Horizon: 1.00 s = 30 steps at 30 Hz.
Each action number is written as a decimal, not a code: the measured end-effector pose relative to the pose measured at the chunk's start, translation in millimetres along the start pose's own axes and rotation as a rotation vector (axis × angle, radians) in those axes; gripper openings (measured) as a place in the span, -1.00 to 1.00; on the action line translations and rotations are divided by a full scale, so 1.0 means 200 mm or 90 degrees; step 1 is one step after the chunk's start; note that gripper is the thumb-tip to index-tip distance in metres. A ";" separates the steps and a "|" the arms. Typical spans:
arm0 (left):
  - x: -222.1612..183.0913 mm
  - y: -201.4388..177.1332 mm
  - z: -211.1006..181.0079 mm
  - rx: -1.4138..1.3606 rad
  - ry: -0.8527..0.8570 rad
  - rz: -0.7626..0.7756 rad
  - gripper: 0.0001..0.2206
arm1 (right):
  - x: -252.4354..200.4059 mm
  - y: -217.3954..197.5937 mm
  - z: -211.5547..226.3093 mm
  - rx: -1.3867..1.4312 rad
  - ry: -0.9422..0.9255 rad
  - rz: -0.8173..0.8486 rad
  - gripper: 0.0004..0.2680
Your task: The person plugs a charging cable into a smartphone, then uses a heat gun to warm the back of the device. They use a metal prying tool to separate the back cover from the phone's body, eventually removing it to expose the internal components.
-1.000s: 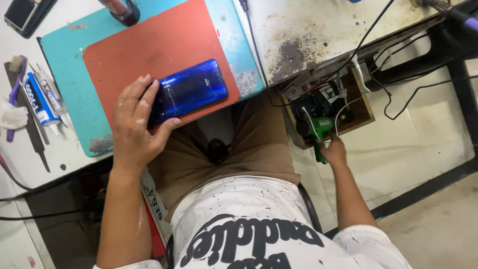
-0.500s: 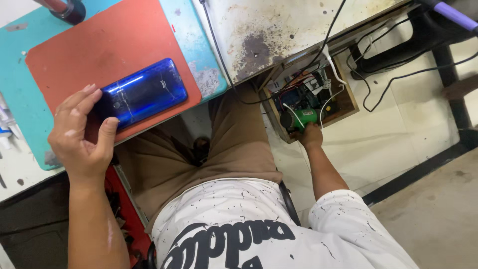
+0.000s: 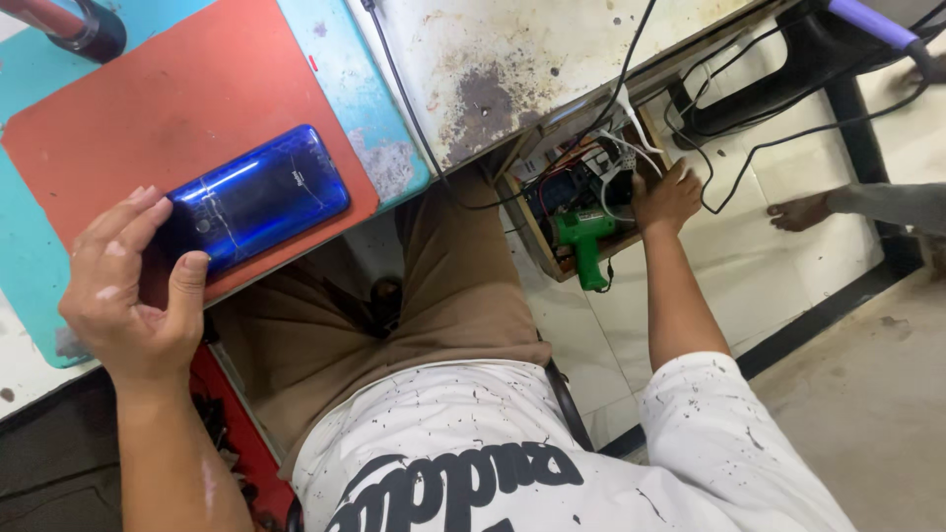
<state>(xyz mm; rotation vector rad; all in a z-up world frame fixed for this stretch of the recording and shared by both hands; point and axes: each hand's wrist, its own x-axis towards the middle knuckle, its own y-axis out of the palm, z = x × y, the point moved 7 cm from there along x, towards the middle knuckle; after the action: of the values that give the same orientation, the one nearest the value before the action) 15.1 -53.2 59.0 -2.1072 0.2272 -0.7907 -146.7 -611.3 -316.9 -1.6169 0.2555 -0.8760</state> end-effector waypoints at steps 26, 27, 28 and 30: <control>-0.05 -0.07 0.02 -0.054 0.048 -0.098 -0.66 | -1.00 -0.67 -0.03 0.800 0.282 0.727 -0.56; -0.06 -0.08 0.01 -0.050 0.070 -0.119 -0.66 | -1.01 -0.79 -0.01 0.808 0.241 0.701 -0.59; -0.08 -0.10 -0.01 -0.088 0.068 -0.149 -0.69 | -0.99 -0.90 0.02 0.821 0.196 0.675 -0.61; -0.17 -0.08 -0.14 -0.095 0.120 -0.173 -0.72 | -0.92 -1.10 0.06 0.874 0.214 0.571 -0.53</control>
<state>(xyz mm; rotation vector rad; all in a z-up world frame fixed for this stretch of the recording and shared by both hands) -30.4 -46.2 67.9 -2.2329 0.1020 -1.1670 -331.6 -434.5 -186.2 -0.0045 0.4267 -0.3761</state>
